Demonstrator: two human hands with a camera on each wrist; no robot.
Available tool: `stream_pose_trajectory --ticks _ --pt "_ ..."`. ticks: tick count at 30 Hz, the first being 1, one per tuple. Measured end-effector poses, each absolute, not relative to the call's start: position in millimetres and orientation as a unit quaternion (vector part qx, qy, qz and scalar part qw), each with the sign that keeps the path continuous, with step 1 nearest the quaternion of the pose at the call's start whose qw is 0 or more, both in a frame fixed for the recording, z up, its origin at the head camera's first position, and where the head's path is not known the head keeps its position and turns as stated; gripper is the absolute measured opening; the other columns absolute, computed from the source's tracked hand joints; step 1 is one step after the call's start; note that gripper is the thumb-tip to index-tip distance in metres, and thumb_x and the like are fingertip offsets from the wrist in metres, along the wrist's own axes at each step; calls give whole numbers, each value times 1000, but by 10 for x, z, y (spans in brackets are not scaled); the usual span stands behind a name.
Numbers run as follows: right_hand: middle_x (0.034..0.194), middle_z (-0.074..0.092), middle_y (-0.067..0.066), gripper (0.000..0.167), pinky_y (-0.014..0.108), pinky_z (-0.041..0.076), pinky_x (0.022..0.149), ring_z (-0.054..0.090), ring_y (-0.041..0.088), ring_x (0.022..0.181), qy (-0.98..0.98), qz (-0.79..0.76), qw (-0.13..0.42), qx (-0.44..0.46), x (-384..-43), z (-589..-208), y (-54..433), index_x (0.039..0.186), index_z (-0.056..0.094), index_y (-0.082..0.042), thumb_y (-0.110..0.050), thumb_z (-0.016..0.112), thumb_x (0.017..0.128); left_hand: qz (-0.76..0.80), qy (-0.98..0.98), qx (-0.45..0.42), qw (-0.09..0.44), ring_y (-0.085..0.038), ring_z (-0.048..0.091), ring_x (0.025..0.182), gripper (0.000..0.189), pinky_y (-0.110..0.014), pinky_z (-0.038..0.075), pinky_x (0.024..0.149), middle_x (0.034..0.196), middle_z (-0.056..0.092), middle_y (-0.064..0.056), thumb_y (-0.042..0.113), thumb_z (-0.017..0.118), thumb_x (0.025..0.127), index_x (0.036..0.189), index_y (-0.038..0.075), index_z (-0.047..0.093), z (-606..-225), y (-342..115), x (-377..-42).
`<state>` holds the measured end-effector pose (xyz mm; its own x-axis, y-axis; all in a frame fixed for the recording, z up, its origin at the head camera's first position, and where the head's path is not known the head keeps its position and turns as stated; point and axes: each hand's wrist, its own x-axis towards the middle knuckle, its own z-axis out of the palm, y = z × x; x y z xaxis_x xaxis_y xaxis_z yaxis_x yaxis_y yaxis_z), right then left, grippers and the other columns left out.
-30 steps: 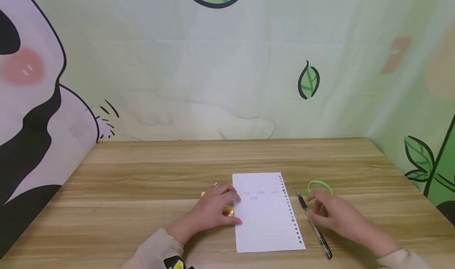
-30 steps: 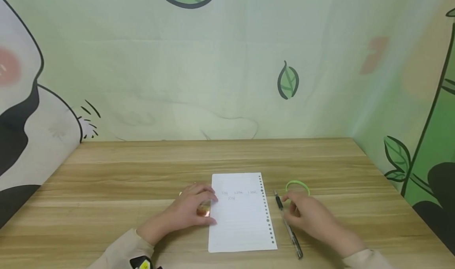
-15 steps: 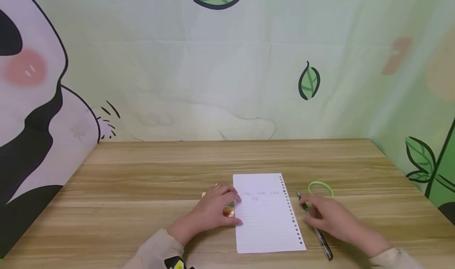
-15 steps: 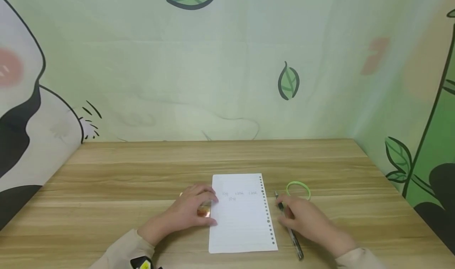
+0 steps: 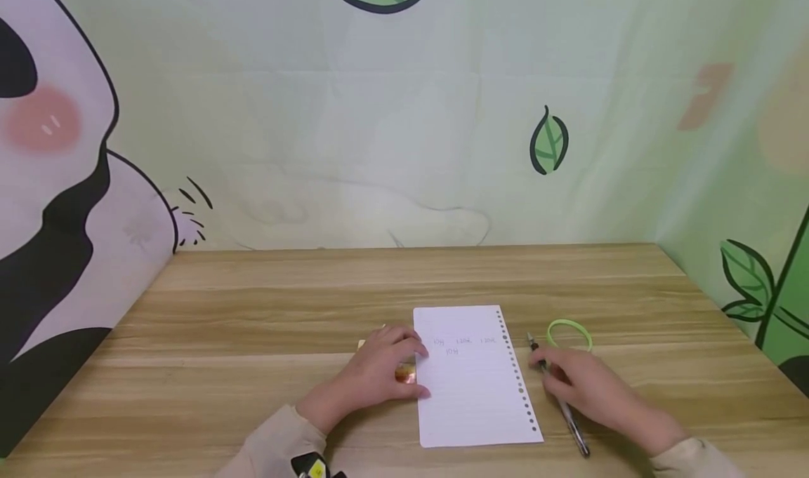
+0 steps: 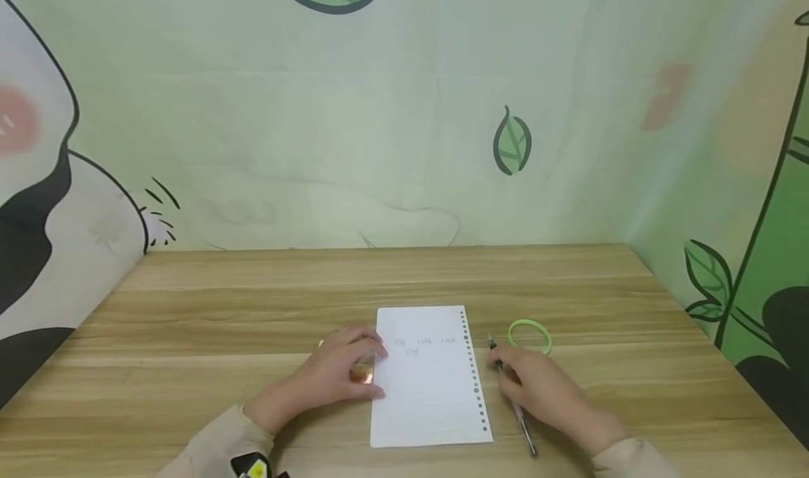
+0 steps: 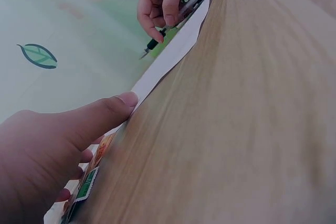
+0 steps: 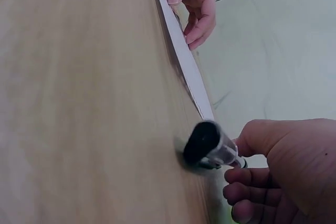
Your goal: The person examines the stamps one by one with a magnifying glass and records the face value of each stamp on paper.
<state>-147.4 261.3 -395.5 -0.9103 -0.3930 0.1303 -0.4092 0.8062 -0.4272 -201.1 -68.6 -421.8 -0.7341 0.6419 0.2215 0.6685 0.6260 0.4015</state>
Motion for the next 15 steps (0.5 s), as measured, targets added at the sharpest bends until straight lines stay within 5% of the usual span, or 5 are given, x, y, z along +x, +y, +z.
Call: stream_pose_trajectory --ticks 8,15 --pt "71 53 -14 15 16 39 54 38 -6 61 -944 236 84 213 -1457 -3911 2640 91 69 -14 -3 62 84 -239 -902 -360 19 -23 50 121 45 -52 30 115 120 58 0 43 80 74 107 18 64 -4217 -688 -2006" --pt "72 51 -12 14 17 39 49 37 -7 59 -932 264 119 218 -1459 -3901 2660 91 67 -11 0 61 86 -238 -902 -361 24 -23 50 121 45 -53 30 115 119 58 0 44 80 74 106 18 64 -4218 -689 -2014"
